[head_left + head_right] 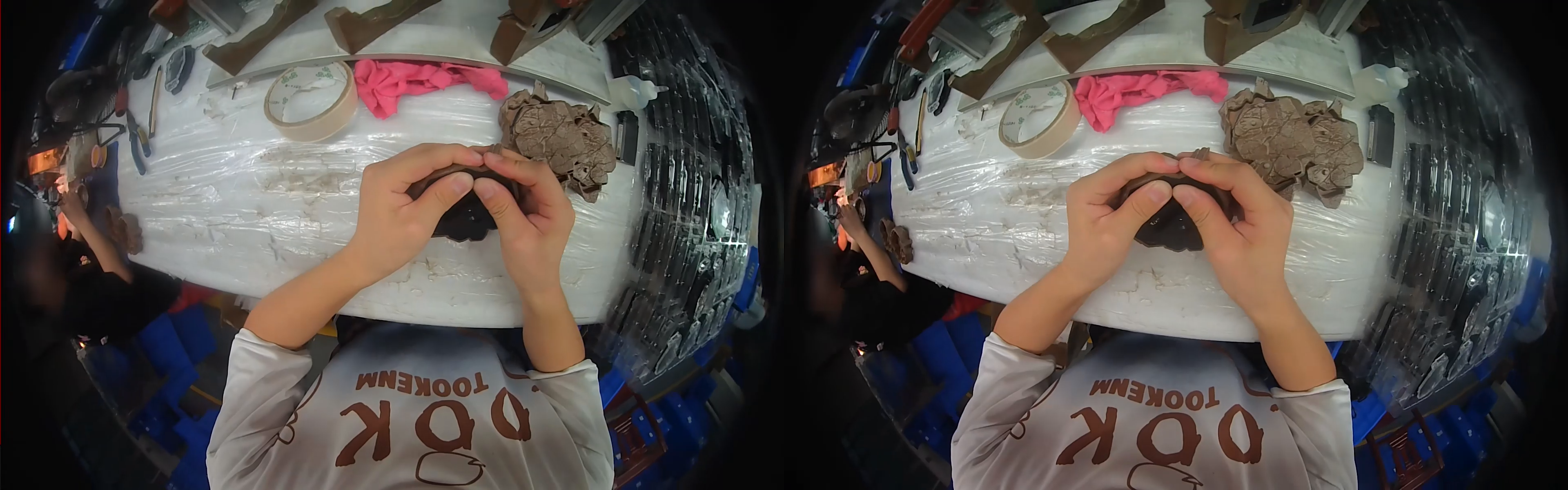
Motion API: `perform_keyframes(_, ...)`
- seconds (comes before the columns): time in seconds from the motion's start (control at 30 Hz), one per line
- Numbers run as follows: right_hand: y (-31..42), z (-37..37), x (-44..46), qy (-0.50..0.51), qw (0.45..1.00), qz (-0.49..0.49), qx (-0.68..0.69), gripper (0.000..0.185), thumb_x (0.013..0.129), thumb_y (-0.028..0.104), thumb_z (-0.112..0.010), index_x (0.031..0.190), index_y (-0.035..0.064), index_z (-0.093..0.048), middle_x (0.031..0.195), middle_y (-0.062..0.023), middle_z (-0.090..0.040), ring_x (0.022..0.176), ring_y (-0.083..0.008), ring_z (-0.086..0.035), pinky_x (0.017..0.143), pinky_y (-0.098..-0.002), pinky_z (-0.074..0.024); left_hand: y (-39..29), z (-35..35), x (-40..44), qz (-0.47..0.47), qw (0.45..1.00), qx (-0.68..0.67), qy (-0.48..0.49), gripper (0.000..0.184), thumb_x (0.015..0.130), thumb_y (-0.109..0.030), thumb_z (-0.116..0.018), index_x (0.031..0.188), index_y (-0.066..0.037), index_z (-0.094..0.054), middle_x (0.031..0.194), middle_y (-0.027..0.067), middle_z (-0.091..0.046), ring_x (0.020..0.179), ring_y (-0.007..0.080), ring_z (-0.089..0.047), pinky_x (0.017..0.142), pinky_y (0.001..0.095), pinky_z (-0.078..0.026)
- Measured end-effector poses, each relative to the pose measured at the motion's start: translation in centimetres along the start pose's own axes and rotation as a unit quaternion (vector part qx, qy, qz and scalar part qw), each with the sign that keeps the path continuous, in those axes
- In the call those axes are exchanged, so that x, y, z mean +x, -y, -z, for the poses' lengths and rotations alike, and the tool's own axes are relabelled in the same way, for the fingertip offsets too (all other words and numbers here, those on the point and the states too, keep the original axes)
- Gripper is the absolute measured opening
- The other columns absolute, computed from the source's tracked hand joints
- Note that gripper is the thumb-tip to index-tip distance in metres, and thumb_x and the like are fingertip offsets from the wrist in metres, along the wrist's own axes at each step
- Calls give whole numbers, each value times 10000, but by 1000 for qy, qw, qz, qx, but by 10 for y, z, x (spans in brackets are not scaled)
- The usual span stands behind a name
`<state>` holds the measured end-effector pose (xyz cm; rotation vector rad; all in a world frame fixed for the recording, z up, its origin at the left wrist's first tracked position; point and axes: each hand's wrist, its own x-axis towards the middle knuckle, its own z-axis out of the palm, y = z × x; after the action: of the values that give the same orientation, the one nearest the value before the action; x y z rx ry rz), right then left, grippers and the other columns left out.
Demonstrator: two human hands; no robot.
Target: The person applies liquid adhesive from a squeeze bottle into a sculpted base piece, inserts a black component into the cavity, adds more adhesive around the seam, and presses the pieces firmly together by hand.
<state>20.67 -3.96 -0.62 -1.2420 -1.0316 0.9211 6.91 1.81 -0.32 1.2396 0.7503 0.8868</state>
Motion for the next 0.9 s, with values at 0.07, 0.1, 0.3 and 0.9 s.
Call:
perform_keyframes(0.07,-1,-3,1,-24,999,12,31,219,759,-23,-657,973,-22,-613,1011,-116,-610,905,-133,-572,787,-238,-457,-3,1,0,-5,1000,8,7,187,813,3,-576,996,27,-607,988,95,-625,881,130,-591,765,231,-470)
perform_keyframes(0.1,-1,-3,0,-24,999,7,33,232,750,-15,-669,977,-19,-619,1015,-107,-610,879,-124,-573,757,-231,-459,-4,1,-1,-5,1000,16,6,191,816,2,-574,1003,32,-602,999,95,-618,886,128,-586,765,230,-467)
perform_keyframes(0.3,5,0,-1,1,999,17,35,281,756,-37,-643,1031,-15,-591,1061,-117,-593,934,-153,-574,792,-249,-458,-8,2,-5,-16,1000,11,10,188,826,-13,-574,1006,36,-594,998,91,-614,896,126,-569,777,230,-454)
perform_keyframes(0.9,3,4,-1,38,999,-2,-8,251,811,15,-607,1055,-37,-580,1084,-121,-594,988,-162,-552,871,-270,-424,-6,1,-3,-53,993,101,-9,147,814,-41,-582,944,15,-624,939,112,-635,822,170,-599,712,249,-466)
